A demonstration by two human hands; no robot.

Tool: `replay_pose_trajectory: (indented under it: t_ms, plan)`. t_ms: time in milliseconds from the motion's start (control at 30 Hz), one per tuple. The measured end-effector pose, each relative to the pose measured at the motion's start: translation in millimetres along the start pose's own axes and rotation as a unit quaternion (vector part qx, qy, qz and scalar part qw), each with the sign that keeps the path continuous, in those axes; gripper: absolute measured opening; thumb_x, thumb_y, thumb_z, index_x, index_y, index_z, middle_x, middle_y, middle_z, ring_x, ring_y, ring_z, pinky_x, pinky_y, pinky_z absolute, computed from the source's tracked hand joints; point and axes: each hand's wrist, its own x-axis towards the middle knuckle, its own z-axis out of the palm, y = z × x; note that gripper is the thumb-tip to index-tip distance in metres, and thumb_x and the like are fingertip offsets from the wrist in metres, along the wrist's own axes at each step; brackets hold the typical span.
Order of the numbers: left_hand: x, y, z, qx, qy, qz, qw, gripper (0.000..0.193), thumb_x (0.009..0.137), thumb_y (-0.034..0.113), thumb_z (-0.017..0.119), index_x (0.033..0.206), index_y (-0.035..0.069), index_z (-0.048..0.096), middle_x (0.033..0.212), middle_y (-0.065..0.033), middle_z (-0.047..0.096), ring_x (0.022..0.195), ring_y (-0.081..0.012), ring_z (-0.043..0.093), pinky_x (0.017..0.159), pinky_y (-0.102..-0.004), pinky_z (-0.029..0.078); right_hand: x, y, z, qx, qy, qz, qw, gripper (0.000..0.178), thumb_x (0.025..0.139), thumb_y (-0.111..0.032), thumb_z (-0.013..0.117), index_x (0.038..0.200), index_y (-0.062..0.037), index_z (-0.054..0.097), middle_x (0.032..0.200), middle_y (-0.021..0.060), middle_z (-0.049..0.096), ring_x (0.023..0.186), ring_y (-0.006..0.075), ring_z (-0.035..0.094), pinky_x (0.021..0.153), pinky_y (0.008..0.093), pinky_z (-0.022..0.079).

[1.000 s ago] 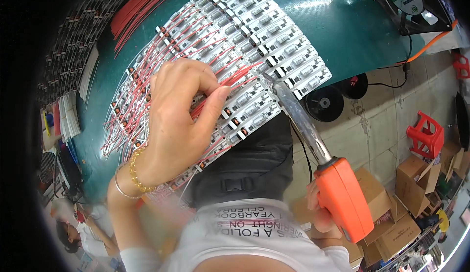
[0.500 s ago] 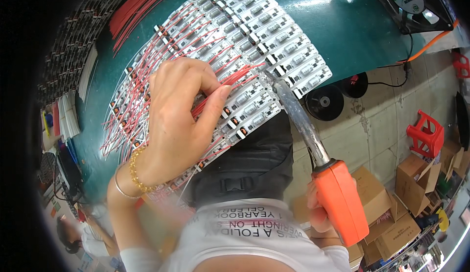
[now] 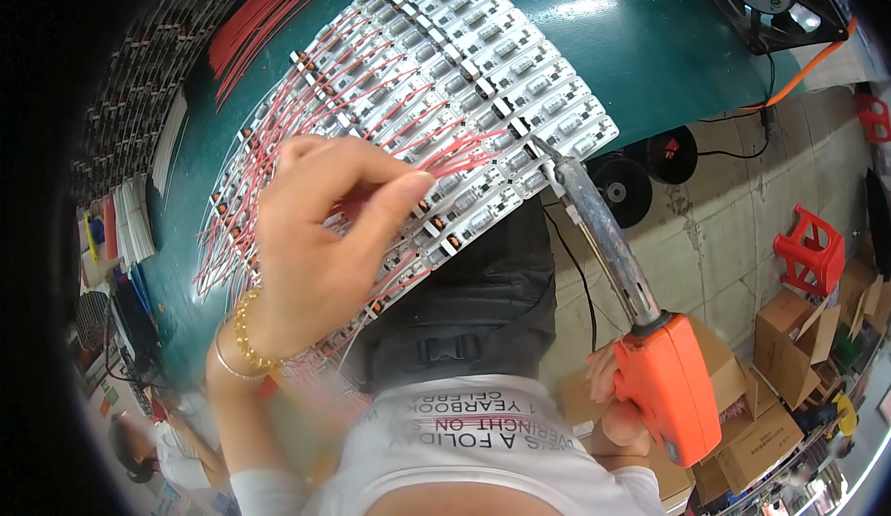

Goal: The person uses a soldering iron to attach red and white wires to a large grid of electronic components on a green workbench. They repeatedly pick up individual wires, position them on the component terminals, and apply the soldering iron to secure the connections.

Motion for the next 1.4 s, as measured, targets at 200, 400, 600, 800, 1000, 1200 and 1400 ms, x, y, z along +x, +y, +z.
replay_pose_trajectory:
  t_ms: [200,400,600,800,1000,1200,1400]
  plan:
    - [-6.6,-5.4,19.8,0.011,0.031,0.031,0.999,0.016,0.080,0.008,0.072,0.070,0.009,0.059,0.058,-0.0004,0.053,0.058,-0.0206,0.048,0.073,-0.0373,0.034,-23.4,14.3,-28.1,0.001,-0.021,0.070,0.997,0.081,0.087,-0.065,0.055,0.130,0.0037,0.047,0.053,-0.0035,0.045,0.042,0.0102,0.043,0.049,0.0277,0.041]
    - [-5.8,-4.3,19.5,0.017,0.016,0.031,0.999,0.016,0.079,0.007,0.072,0.071,0.008,0.058,0.059,-0.0009,0.053,0.059,-0.0212,0.048,0.073,-0.0372,0.035,-10.7,3.4,-22.8,-0.126,-0.046,0.076,0.988,0.034,0.085,-0.040,0.050,0.082,-0.0061,0.050,0.058,-0.0004,0.050,0.055,0.0153,0.051,0.056,0.0290,0.043]
    - [-6.4,-5.5,19.7,0.019,0.017,0.038,0.999,0.016,0.079,0.006,0.072,0.071,0.008,0.058,0.062,-0.0017,0.054,0.060,-0.0219,0.049,0.073,-0.0375,0.035,-6.1,-1.3,-10.9,-0.210,-0.029,0.059,0.975,0.036,0.085,-0.032,0.047,0.054,-0.0129,0.048,0.055,-0.0007,0.052,0.057,0.0195,0.055,0.056,0.0322,0.043]
    - [-5.8,-4.4,16.3,0.029,0.004,0.040,0.999,0.012,0.080,0.005,0.073,0.074,0.007,0.062,0.064,-0.0019,0.057,0.059,-0.0188,0.051,0.073,-0.0342,0.037,-10.7,-2.0,-13.2,-0.229,0.009,0.083,0.970,0.035,0.085,-0.032,0.048,0.056,-0.0126,0.049,0.057,0.0008,0.051,0.056,0.0210,0.054,0.057,0.0315,0.043]
    - [-5.3,-3.1,16.3,0.032,0.005,0.040,0.999,0.012,0.080,0.005,0.073,0.075,0.006,0.062,0.065,-0.0022,0.057,0.060,-0.0191,0.051,0.074,-0.0342,0.037,-12.6,6.7,-17.7,-0.136,-0.025,0.025,0.990,0.058,0.083,-0.053,0.057,0.103,-0.0002,0.047,0.056,-0.0027,0.046,0.047,0.0128,0.046,0.051,0.0278,0.041]
    - [-6.4,-0.7,17.8,0.036,0.010,0.035,0.999,0.011,0.079,0.006,0.073,0.075,0.007,0.063,0.066,-0.0016,0.058,0.062,-0.0192,0.052,0.075,-0.0345,0.036,-8.7,0.2,-10.0,-0.092,-0.013,0.051,0.994,0.087,0.083,-0.069,0.058,0.127,0.0049,0.047,0.053,-0.0052,0.043,0.043,0.0094,0.043,0.049,0.0269,0.040]
    - [-5.9,3.2,25.0,0.056,0.026,0.060,0.996,0.012,0.077,0.007,0.075,0.075,0.008,0.064,0.068,-0.0007,0.057,0.067,-0.0193,0.051,0.076,-0.0342,0.034,-19.6,5.7,-25.9,-0.084,-0.035,0.045,0.995,0.084,0.084,-0.068,0.057,0.129,0.0030,0.047,0.053,-0.0049,0.044,0.045,0.0098,0.044,0.051,0.0277,0.041]
